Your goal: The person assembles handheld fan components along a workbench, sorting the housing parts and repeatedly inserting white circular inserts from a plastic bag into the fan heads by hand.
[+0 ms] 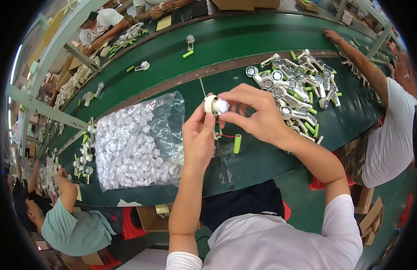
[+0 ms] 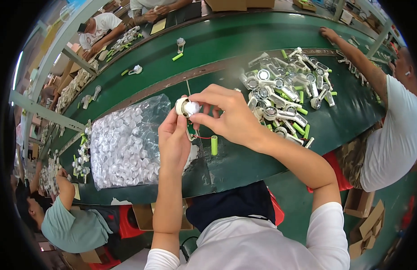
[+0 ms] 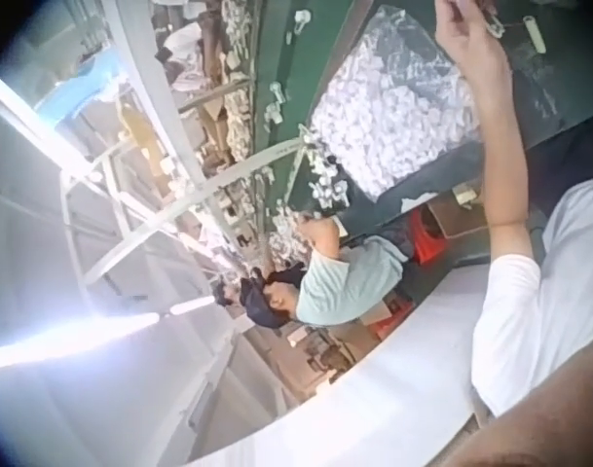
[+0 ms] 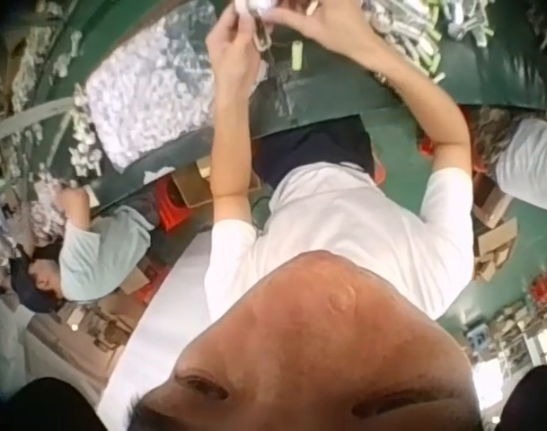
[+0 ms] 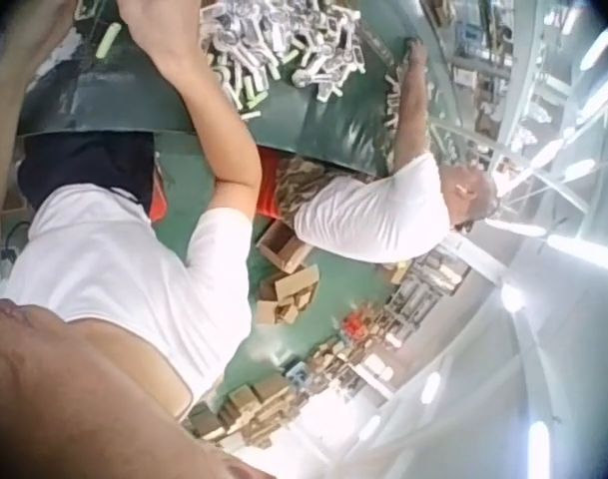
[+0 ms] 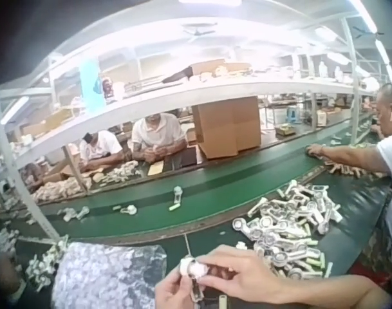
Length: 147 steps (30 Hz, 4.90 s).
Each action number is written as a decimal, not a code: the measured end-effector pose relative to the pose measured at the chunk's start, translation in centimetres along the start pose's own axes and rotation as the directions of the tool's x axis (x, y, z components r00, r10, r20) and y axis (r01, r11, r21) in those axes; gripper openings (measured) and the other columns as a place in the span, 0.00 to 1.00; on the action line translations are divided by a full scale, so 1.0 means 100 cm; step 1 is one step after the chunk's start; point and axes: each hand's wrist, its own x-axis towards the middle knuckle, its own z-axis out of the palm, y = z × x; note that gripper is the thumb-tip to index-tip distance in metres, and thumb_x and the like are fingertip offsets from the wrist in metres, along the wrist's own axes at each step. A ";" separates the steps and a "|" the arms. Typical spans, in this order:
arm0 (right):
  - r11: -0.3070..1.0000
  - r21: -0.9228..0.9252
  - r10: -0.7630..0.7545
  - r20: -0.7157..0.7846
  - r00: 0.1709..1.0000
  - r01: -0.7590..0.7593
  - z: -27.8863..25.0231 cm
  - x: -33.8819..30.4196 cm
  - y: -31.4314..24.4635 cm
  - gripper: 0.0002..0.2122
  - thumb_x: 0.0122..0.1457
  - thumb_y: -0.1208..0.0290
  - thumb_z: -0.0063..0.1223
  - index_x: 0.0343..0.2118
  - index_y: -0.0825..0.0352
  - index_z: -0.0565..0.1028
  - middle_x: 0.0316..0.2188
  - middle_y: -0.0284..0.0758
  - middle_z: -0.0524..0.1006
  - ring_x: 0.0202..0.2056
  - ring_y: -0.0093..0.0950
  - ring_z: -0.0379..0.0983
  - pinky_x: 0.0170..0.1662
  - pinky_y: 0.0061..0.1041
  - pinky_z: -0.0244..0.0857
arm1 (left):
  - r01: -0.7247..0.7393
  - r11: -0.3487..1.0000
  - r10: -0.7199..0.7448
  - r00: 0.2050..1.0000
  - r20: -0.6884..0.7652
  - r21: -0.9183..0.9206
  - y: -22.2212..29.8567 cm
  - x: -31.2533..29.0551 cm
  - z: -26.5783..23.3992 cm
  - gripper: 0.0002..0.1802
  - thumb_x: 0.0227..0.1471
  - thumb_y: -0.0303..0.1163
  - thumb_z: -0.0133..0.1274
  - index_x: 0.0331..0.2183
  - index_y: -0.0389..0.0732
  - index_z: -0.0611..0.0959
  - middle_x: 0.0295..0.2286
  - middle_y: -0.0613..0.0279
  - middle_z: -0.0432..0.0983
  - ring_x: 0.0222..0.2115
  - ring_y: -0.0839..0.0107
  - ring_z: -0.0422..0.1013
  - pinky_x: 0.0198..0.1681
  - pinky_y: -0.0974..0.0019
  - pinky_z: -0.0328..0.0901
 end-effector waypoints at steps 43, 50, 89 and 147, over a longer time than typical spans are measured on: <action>0.760 0.376 0.441 0.299 0.846 -0.530 0.044 -0.002 0.007 0.17 0.62 0.66 0.56 0.45 0.77 0.74 0.30 0.33 0.77 0.22 0.14 0.63 0.25 0.13 0.57 | -0.018 0.984 0.013 1.000 0.026 0.177 0.004 -0.036 -0.031 0.20 0.54 0.17 0.51 0.50 0.31 0.72 0.41 0.59 0.67 0.36 0.73 0.72 0.33 0.73 0.71; 0.864 -0.089 0.502 0.233 0.833 -0.495 0.036 0.051 0.082 0.15 0.62 0.62 0.54 0.38 0.72 0.77 0.24 0.29 0.75 0.22 0.15 0.67 0.25 0.16 0.61 | -0.119 0.709 0.359 0.909 -0.211 0.695 -0.023 -0.047 -0.046 0.42 0.53 0.22 0.55 0.63 0.32 0.53 0.55 0.46 0.62 0.56 0.57 0.63 0.62 0.56 0.56; 0.830 -0.551 0.330 0.369 0.869 -0.081 0.036 -0.102 0.024 0.10 0.58 0.72 0.53 0.33 0.77 0.72 0.19 0.46 0.77 0.26 0.45 0.79 0.29 0.39 0.73 | -0.269 0.182 -0.131 0.947 0.294 0.946 -0.093 0.107 0.006 0.27 0.44 0.18 0.57 0.50 0.33 0.73 0.41 0.45 0.77 0.37 0.51 0.77 0.43 0.59 0.71; 0.853 -0.391 0.063 -0.579 0.813 -0.345 -0.120 -0.066 0.055 0.22 0.56 0.67 0.58 0.54 0.68 0.71 0.51 0.46 0.73 0.52 0.38 0.71 0.55 0.33 0.63 | -0.115 0.822 0.230 0.963 -0.141 0.557 -0.076 0.064 0.020 0.25 0.60 0.37 0.52 0.53 0.30 0.72 0.52 0.46 0.70 0.54 0.59 0.67 0.59 0.59 0.59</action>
